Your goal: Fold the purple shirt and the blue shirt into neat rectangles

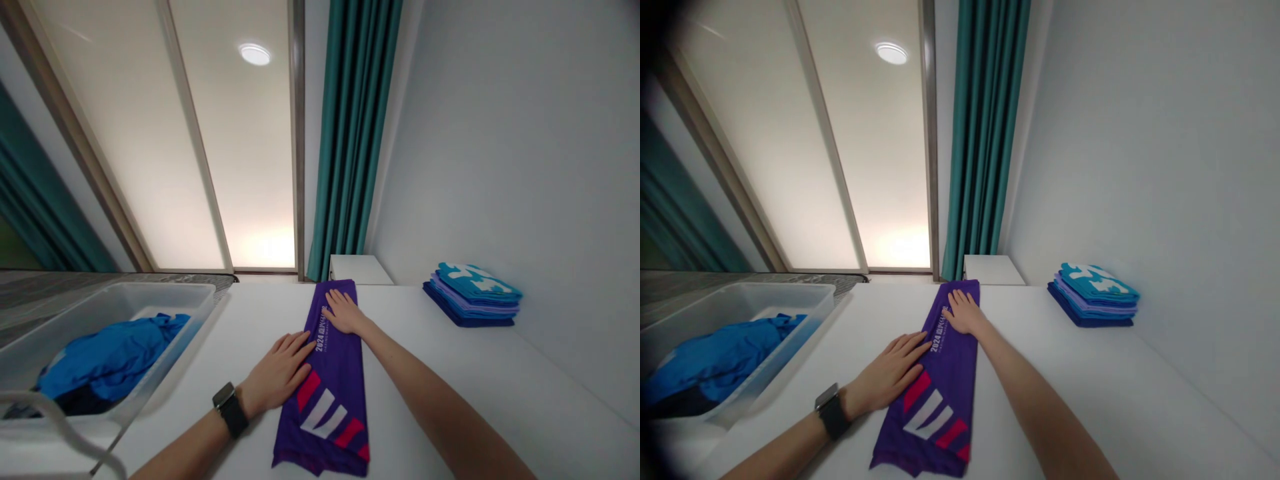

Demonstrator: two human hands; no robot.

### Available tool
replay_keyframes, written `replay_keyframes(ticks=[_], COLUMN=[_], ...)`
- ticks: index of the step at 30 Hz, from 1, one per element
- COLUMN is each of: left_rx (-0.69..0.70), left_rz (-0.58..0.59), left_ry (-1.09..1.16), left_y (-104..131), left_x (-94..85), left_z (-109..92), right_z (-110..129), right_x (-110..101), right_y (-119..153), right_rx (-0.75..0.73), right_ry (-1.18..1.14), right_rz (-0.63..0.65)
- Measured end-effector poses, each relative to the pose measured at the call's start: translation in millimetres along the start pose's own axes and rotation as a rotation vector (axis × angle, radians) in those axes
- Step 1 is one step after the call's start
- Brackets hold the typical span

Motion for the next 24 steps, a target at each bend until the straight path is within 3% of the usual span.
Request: replay_keyframes(ticks=[5,11,16,24], left_rx=[-0.015,0.004,0.055,0.066], left_rz=[-0.01,-0.016,0.022,-0.038], left_ry=[0.047,0.117,0.162,0.302], left_y=[0.0,0.6,-0.7,0.8], left_x=[-0.8,-8.2,-16.8,-21.6], left_z=[-2.1,1.8,-8.3,5.5], right_z=[1.0,25.1,47.3,48.7], right_x=[-7.8,-1.9,16.4,6.2], right_y=[-2.5,30.1,55.0,42.9], right_rx=[-0.047,0.021,0.03,-0.126], right_ry=[0.024,0.005,-0.031,-0.024], right_rz=[-0.02,-0.112,-0.064,0.034])
Point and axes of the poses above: each hand's wrist, its own y-axis away from the middle knuckle, its own x-axis out of the palm, z = x × y, the point moved 9 cm from there along -y, towards the middle knuckle, and after that the axes turned 13 degrees about z, right-handed, at the moved point
